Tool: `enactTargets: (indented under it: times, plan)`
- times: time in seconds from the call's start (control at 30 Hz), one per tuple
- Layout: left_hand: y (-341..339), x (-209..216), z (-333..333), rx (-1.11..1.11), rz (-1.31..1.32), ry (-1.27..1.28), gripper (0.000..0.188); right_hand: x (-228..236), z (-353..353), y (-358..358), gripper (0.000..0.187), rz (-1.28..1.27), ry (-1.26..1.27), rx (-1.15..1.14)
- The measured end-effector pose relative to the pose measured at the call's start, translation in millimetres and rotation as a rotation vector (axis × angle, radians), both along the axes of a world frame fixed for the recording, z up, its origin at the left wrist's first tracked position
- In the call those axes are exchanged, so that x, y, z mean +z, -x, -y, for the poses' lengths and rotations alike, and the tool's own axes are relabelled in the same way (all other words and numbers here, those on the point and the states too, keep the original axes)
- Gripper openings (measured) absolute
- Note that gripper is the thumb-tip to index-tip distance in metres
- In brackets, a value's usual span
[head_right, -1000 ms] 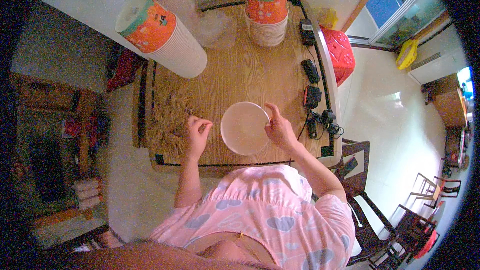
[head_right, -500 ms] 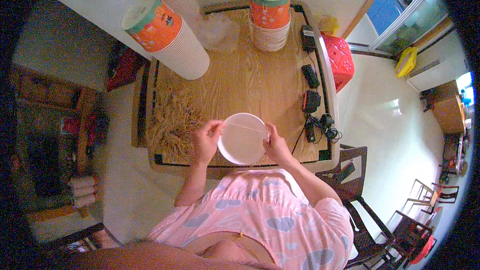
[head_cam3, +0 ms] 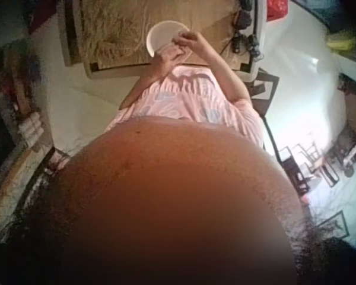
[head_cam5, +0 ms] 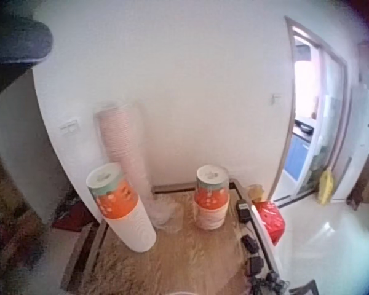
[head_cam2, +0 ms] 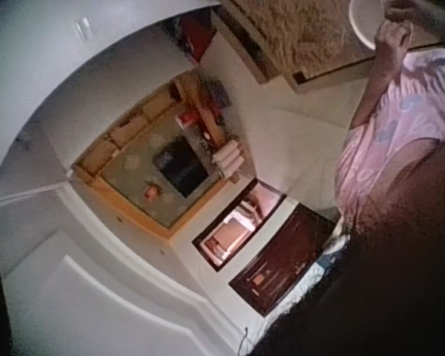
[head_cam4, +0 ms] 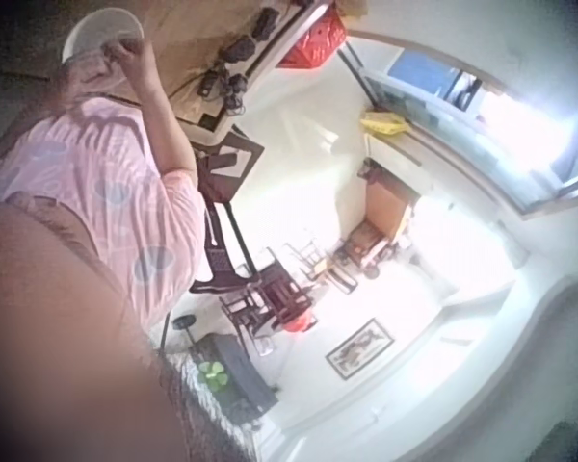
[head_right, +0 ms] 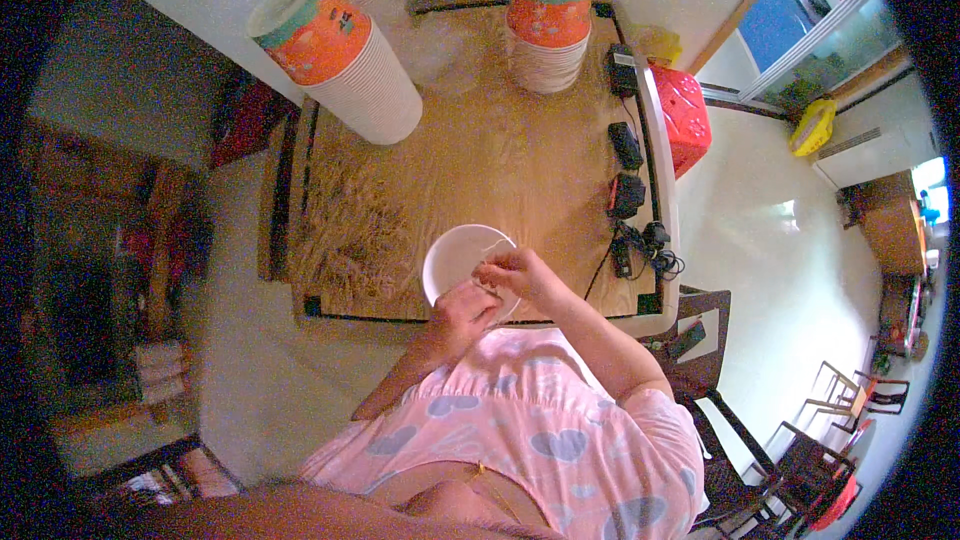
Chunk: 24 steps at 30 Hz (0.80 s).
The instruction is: Packaging shredded material into paper cups.
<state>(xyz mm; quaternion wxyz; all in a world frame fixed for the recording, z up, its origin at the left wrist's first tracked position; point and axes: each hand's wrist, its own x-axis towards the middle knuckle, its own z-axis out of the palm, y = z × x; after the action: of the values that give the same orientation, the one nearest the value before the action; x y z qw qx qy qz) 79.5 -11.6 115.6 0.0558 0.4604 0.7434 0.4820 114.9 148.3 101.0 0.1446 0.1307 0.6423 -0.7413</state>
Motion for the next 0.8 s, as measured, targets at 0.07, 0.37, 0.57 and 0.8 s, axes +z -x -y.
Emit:
enactTargets:
  times: [0.07, 0.37, 0.57, 0.8]
  plan:
    - [-4, -1, 8, 0.007, 0.013, 0.093, 0.009, -9, 1, 4, 0.023, 0.038, 0.123, -0.098]
    - [-1, -37, 53, 0.184, 0.330, 0.176, 0.008, 8, -21, 22, 0.022, -0.089, 0.183, -0.403]
    - [15, -30, 51, 0.259, 0.170, 0.242, 0.022, 17, -22, 20, 0.021, -0.274, 0.038, -0.364]
    - [34, 15, -18, 0.030, 0.602, -0.518, 0.057, 32, 6, 16, 0.022, -0.402, 0.083, -0.206]
